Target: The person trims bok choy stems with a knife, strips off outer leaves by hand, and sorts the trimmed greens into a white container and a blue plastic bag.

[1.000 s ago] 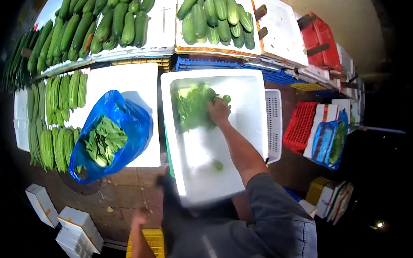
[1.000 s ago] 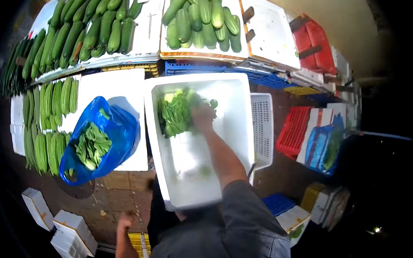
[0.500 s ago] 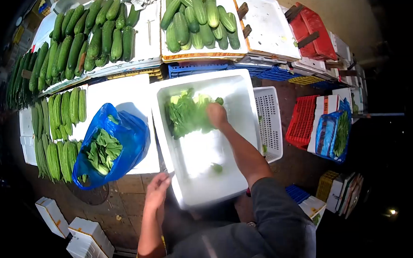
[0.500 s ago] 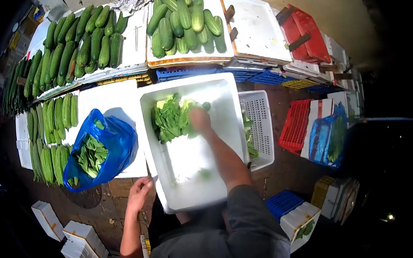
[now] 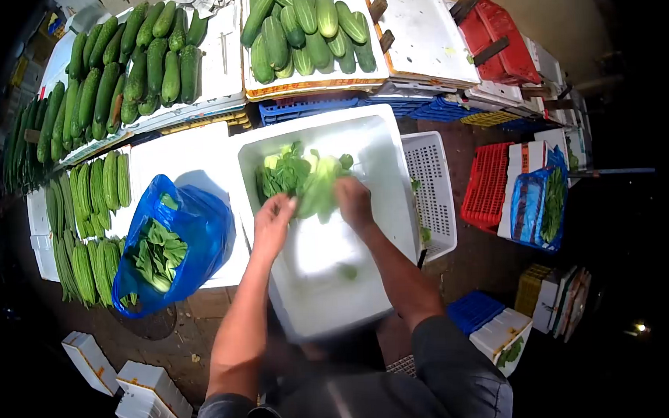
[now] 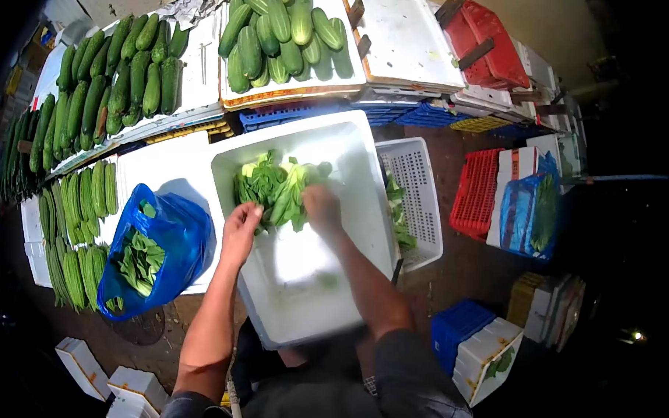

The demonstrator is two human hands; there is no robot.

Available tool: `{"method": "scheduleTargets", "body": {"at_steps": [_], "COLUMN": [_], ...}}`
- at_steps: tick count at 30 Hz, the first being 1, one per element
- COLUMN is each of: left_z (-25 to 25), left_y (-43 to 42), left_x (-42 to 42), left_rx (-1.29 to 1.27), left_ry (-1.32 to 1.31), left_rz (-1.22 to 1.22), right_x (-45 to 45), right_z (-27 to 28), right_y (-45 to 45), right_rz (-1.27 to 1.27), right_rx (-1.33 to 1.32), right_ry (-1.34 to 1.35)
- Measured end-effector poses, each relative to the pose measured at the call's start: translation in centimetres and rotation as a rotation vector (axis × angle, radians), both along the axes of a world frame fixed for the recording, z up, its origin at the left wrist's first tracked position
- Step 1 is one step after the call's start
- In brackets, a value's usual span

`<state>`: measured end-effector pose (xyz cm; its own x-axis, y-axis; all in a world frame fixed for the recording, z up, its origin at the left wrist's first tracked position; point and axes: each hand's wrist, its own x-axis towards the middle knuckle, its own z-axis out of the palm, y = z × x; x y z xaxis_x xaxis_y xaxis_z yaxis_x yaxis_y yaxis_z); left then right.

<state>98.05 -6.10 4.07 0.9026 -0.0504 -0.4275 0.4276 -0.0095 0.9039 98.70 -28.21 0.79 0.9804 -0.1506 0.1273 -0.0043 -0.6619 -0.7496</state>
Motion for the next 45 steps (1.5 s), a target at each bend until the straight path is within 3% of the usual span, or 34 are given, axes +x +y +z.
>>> {"method": "scheduleTargets", "body": {"at_steps": [3,4,8,12,15,16,19,22,25,26,30,33,36,39,40,43,44,45], "left_z": [-1.6,-2.1,0.8,1.2,2.3,2.4,6.2,9.1,8.9,10.9,10.9,12.6,14.6,16.6,16.9,19.1,20.2,20.9], "left_y": [-1.4,-0.9,-0.8,-1.7,-2.5,-2.5,-2.9,-3.0,-2.6,-3.2,-4.3,-6.3,-8.3,-9.6,-10.3,-12.0,-12.7,-13.3], "left_x": [1.6,2.1,-1.3,-5.6,-7.7,-8.6,-9.3,-9.3,-9.5,-9.7,-11.0,-11.5,-11.6,-11.8,-11.8,-12.0,-12.0,-12.0], "left_rx": [0.000,-0.107,0.089,-0.170,-0.162,-0.045,-0.027,-0.021,-0.065,-0.128,-0.261,-0.310,-0.230,-0.164,-0.084,0.078,0.118,0.159], "left_ry": [0.123,0.291,0.308,0.265,0.137,0.060,-0.068,-0.120,0.026,0.053,0.035,0.074,0.025,-0.027,-0.120,-0.332,-0.377,-0.424], "left_rz": [-0.059,-0.242,-0.304,-0.312,-0.289,-0.276,-0.307,-0.336,-0.310,-0.288,-0.324,-0.370,-0.456,-0.498,-0.503,-0.543,-0.560,-0.575], "right_x": [-3.8,-5.0,-9.5,-13.8,-16.7,-18.2,-23.5,-26.6,-27.7,-27.8,-28.8,-29.4,-30.2,-29.4,-28.1,-25.7,-24.9,-24.2], "right_z": [3.4,4.1,6.1,6.5,10.5,11.3,8.0,8.6,8.4,7.7,3.2,3.4,4.8,8.0,12.7,21.2,23.4,24.6], "right_y": [1.7,2.4,3.5,2.3,1.0,-0.2,-5.6,-9.0,-9.7,-9.9,-11.1,-12.0,-12.7,-13.2,-12.5,-12.7,-12.8,-13.2], "right_rz": [0.063,0.112,0.283,0.347,0.244,0.116,-0.263,-0.586,-0.580,-0.565,-0.582,-0.563,-0.514,-0.373,-0.375,-0.181,-0.117,0.003], "right_rx": [0.109,0.126,0.162,0.113,0.133,0.264,-0.221,-0.255,-0.341,-0.362,-0.418,-0.311,-0.092,0.454,0.546,0.485,0.573,0.391], "right_ry": [0.004,-0.042,-0.099,-0.040,0.035,0.175,0.154,0.484,0.609,0.649,0.521,0.562,0.315,0.114,0.175,0.233,0.232,0.105]}}
